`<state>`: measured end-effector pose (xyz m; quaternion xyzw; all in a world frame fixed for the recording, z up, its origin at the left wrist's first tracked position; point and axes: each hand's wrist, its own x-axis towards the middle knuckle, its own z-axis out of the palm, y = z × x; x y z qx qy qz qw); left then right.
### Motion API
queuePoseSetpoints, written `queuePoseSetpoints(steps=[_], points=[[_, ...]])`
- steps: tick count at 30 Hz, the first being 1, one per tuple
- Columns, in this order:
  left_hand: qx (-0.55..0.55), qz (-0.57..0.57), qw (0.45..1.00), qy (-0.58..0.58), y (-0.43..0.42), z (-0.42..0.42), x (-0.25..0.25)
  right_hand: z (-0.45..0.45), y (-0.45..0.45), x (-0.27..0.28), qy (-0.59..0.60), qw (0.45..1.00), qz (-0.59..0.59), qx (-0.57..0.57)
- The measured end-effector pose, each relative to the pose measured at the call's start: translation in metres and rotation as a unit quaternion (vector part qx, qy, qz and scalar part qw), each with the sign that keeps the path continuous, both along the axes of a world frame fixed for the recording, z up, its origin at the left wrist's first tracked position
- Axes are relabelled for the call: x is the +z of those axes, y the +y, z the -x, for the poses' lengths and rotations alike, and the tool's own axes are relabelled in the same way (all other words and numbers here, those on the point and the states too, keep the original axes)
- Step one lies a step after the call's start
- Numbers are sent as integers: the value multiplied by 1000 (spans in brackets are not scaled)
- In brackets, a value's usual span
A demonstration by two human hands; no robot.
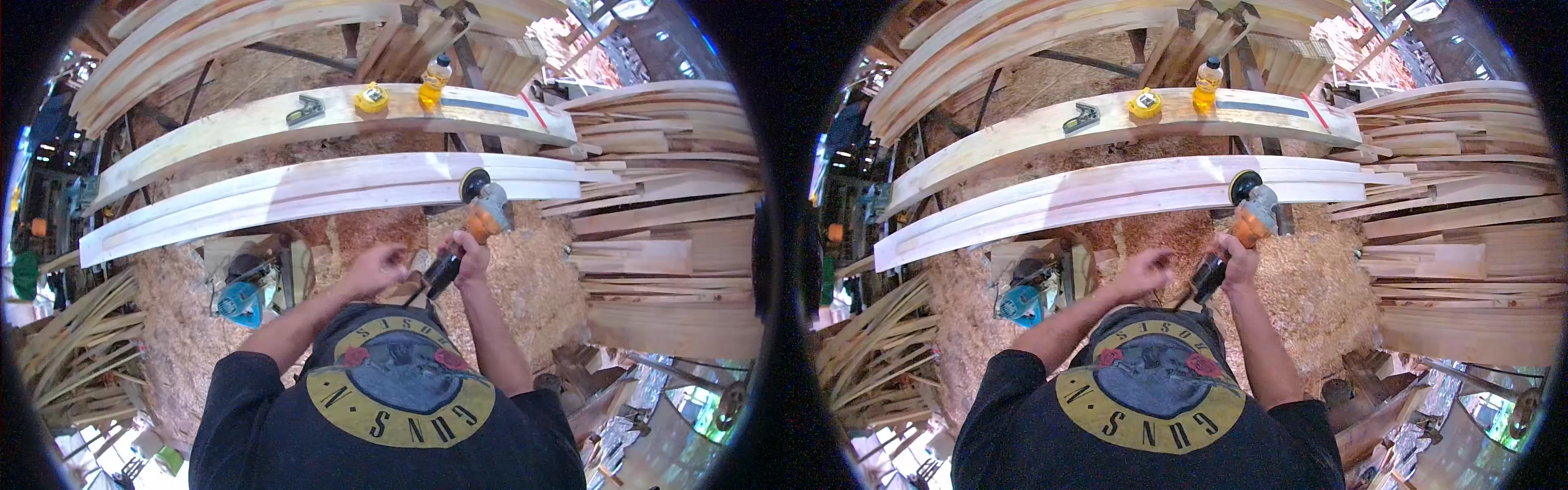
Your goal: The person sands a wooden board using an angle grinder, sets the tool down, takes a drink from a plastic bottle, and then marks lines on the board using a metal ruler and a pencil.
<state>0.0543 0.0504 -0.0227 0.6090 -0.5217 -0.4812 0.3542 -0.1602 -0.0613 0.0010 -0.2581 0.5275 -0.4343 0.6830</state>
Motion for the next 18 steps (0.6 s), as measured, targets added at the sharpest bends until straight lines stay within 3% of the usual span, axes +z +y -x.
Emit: queuePoseSetpoints(steps=[4, 7, 9, 10, 12, 15, 18], points=[[195, 106, 956, -194, -47, -95, -22, 17, -3, 2, 83, 993, 43, 75], [241, 177, 868, -395, -77, -181, -54, 23, 2, -5, 149, 978, 64, 132], [271, 91, 838, -465, -91, -207, -50, 25, 8, -14, 213, 962, 78, 149], [280, 61, 832, -475, -98, -219, -55, 24, 8, -7, 185, 960, 50, 202], [293, -1, 820, -492, -108, -232, -65, 12, 15, -1, 215, 956, 48, 192], [276, 9, 776, -567, -109, -226, -79, 7, 18, -16, 217, 952, 23, 212], [247, -64, 791, -555, -112, -224, -70, -5, 15, -14, 192, 953, 22, 233]])
